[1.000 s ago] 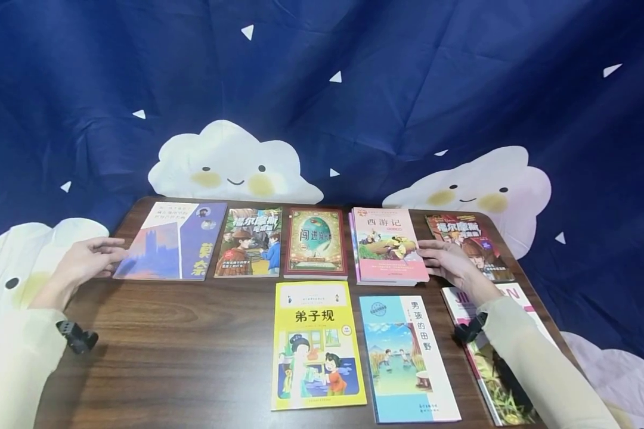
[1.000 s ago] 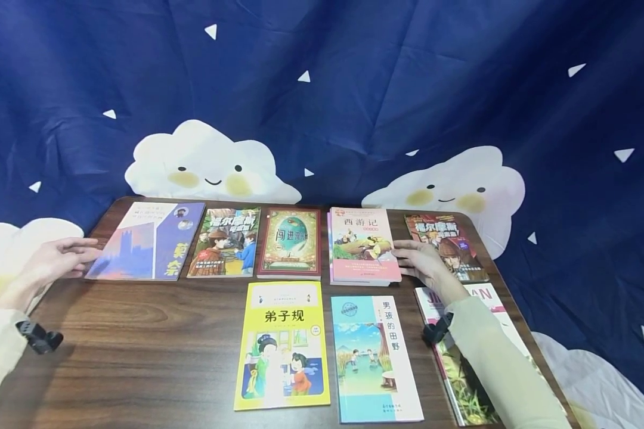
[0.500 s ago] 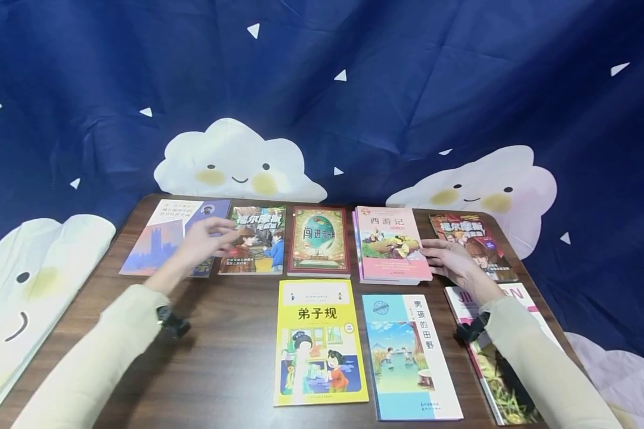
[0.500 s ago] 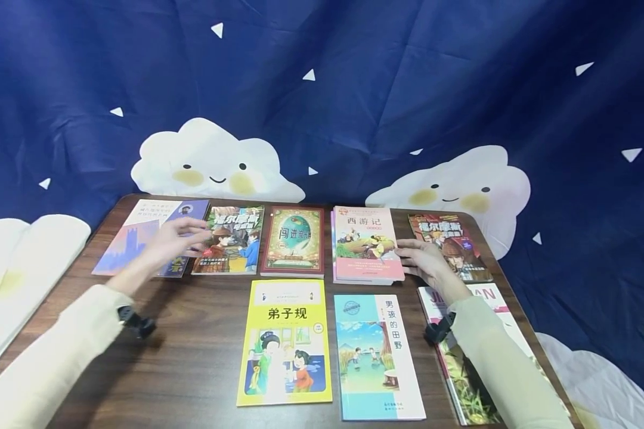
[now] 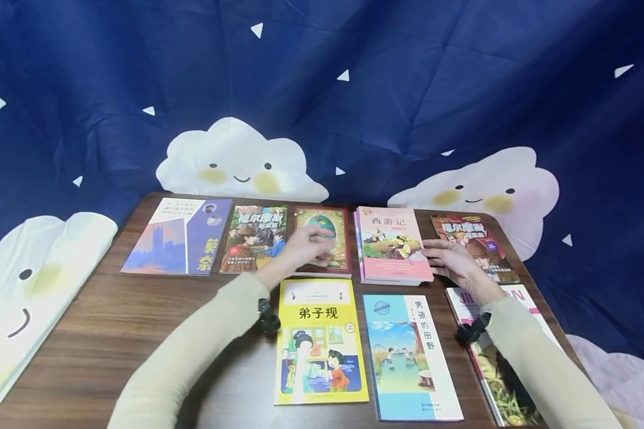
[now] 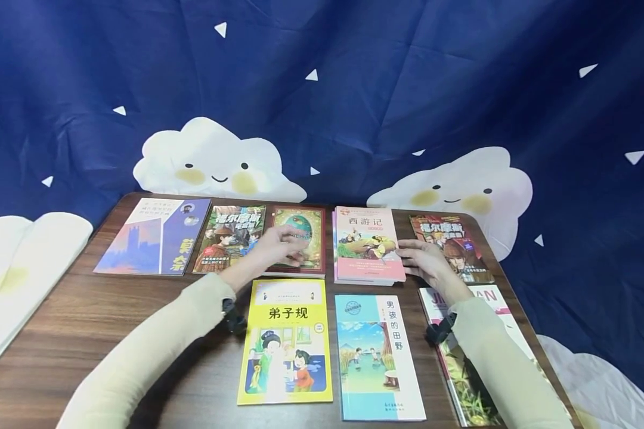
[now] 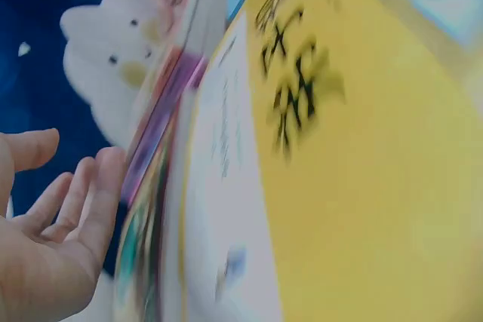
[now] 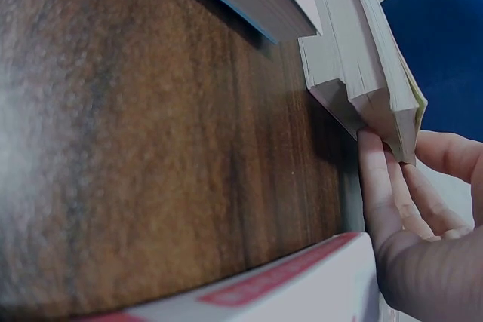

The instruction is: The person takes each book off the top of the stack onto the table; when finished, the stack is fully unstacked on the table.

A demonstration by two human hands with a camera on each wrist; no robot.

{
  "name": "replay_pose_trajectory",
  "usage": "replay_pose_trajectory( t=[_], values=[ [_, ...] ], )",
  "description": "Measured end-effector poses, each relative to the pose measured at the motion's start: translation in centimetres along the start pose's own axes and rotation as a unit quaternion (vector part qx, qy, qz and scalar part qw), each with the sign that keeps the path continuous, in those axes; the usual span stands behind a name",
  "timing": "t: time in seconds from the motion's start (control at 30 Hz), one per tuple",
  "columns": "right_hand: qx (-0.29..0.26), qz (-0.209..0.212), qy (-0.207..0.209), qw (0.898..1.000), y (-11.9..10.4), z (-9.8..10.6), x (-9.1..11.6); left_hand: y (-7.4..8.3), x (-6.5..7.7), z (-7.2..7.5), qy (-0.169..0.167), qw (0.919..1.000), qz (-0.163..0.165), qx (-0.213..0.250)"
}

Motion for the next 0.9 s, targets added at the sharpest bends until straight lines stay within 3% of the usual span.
replay_pose_trajectory(
  t=[0.13,0.33,0.63,0.9],
  values=[
    [0.003,0.001,-0.001,1.000,0.1,0.0,0.1,-0.1,-1.0,-2.8,-0.021,0.9997,0.010,0.008],
    [-0.011,0.007,0.000,1.000,0.3,0.1,0.3,-0.6,-2.2,-5.3,-0.023,0.9990,0.036,0.015],
    [-0.015,0.008,0.002,1.000,0.4,-0.1,0.2,-1.8,-2.7,-7.3,-0.009,0.9982,0.054,0.024],
    [0.002,0.003,0.007,1.000,0.1,0.1,0.0,-1.6,-2.8,-7.8,0.008,0.9956,0.067,0.066]
  ],
)
Point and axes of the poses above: each hand's wrist, its own x-axis away from the middle knuckle, its own z-axis out of the back of the hand, y = z × x, the point moved 5 cm from there along -x, towards the middle knuckle, and after that the axes turned 5 degrees about y, right-handed, at the moved point
